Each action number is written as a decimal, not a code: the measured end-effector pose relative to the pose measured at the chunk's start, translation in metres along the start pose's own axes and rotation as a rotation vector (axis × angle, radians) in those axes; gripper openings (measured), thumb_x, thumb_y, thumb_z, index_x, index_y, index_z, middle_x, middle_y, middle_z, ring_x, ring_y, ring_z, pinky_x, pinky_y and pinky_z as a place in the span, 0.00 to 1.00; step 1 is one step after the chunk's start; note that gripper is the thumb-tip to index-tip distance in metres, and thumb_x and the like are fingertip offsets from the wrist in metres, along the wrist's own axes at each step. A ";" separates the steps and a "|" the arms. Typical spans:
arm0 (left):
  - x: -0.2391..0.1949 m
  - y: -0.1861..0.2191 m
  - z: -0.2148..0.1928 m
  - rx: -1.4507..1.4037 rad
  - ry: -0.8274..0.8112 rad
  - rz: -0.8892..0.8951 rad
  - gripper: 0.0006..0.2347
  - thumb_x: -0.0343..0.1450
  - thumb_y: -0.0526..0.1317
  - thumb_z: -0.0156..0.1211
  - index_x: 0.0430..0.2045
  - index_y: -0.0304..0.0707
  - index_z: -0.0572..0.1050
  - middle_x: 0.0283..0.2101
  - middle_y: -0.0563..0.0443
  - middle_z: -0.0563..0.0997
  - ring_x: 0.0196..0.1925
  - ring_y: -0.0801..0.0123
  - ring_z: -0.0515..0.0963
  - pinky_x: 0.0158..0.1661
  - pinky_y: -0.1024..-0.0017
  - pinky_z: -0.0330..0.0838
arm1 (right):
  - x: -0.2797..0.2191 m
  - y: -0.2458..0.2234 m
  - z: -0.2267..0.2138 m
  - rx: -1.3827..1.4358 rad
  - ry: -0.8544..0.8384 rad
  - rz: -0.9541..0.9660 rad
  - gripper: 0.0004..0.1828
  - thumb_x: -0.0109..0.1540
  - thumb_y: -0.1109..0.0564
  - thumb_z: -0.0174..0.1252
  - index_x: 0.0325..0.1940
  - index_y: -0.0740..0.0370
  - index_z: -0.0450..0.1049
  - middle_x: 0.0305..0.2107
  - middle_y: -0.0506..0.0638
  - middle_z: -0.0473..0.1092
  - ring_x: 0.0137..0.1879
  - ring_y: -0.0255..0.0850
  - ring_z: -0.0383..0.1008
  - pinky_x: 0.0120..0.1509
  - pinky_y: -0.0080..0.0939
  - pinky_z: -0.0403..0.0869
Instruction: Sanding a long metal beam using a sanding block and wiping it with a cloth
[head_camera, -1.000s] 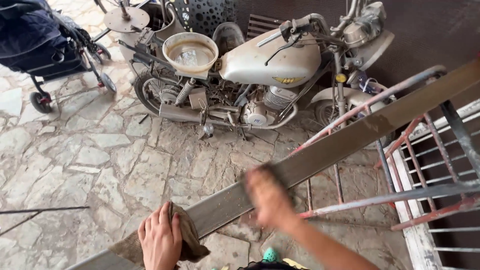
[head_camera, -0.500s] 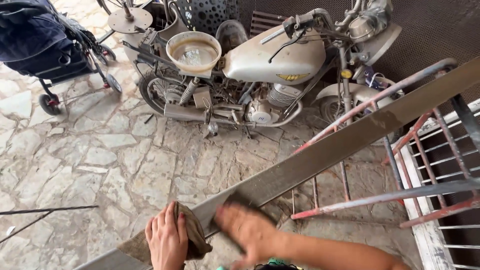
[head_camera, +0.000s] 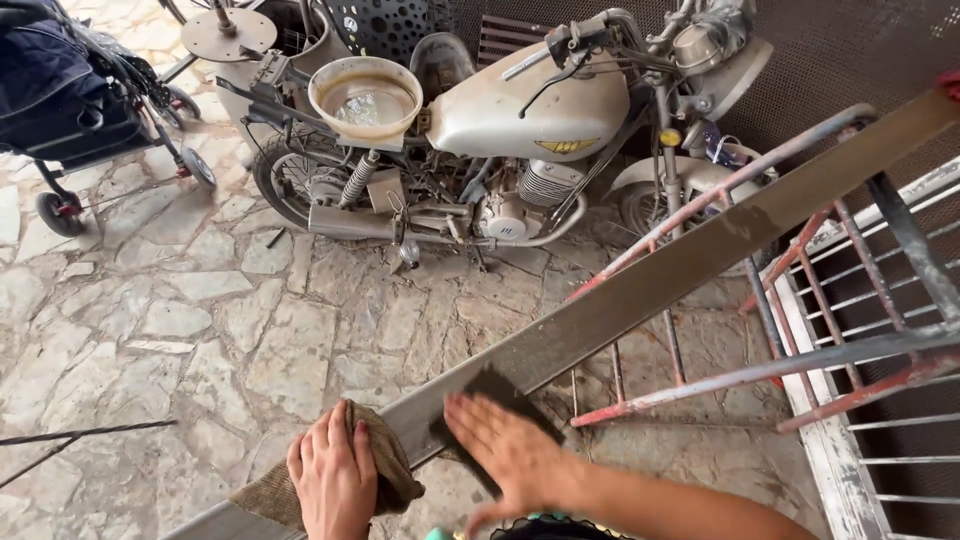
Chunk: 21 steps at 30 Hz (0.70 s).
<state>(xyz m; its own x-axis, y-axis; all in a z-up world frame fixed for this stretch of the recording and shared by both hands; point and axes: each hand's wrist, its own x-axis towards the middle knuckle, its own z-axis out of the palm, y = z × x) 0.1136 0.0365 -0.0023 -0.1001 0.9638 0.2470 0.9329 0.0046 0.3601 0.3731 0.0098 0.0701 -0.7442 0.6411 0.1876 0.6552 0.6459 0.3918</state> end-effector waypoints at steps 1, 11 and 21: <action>0.001 0.001 -0.001 -0.001 0.003 -0.001 0.20 0.75 0.50 0.44 0.61 0.45 0.72 0.59 0.52 0.78 0.61 0.59 0.75 0.67 0.58 0.56 | 0.012 0.022 -0.027 -0.002 0.001 -0.002 0.74 0.54 0.07 0.18 0.76 0.77 0.24 0.75 0.69 0.22 0.80 0.53 0.24 0.82 0.46 0.29; 0.002 0.007 -0.006 -0.008 -0.081 -0.048 0.22 0.75 0.51 0.42 0.63 0.47 0.69 0.60 0.51 0.77 0.62 0.58 0.73 0.68 0.56 0.54 | 0.035 0.002 -0.030 0.792 -0.444 0.522 0.40 0.58 0.46 0.39 0.72 0.69 0.48 0.67 0.62 0.48 0.71 0.52 0.50 0.75 0.44 0.53; 0.003 0.037 -0.066 -0.334 0.056 0.146 0.16 0.74 0.42 0.53 0.56 0.42 0.71 0.61 0.46 0.74 0.65 0.54 0.71 0.65 0.51 0.54 | 0.012 0.084 0.008 0.491 -0.356 0.779 0.64 0.61 0.18 0.46 0.76 0.73 0.35 0.75 0.64 0.35 0.80 0.52 0.34 0.80 0.49 0.41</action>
<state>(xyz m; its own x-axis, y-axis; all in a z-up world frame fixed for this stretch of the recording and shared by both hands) 0.1248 0.0224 0.0714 -0.0014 0.9318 0.3629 0.7755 -0.2281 0.5887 0.4205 0.0752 0.0984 -0.0517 0.9955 -0.0791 0.9866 0.0387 -0.1586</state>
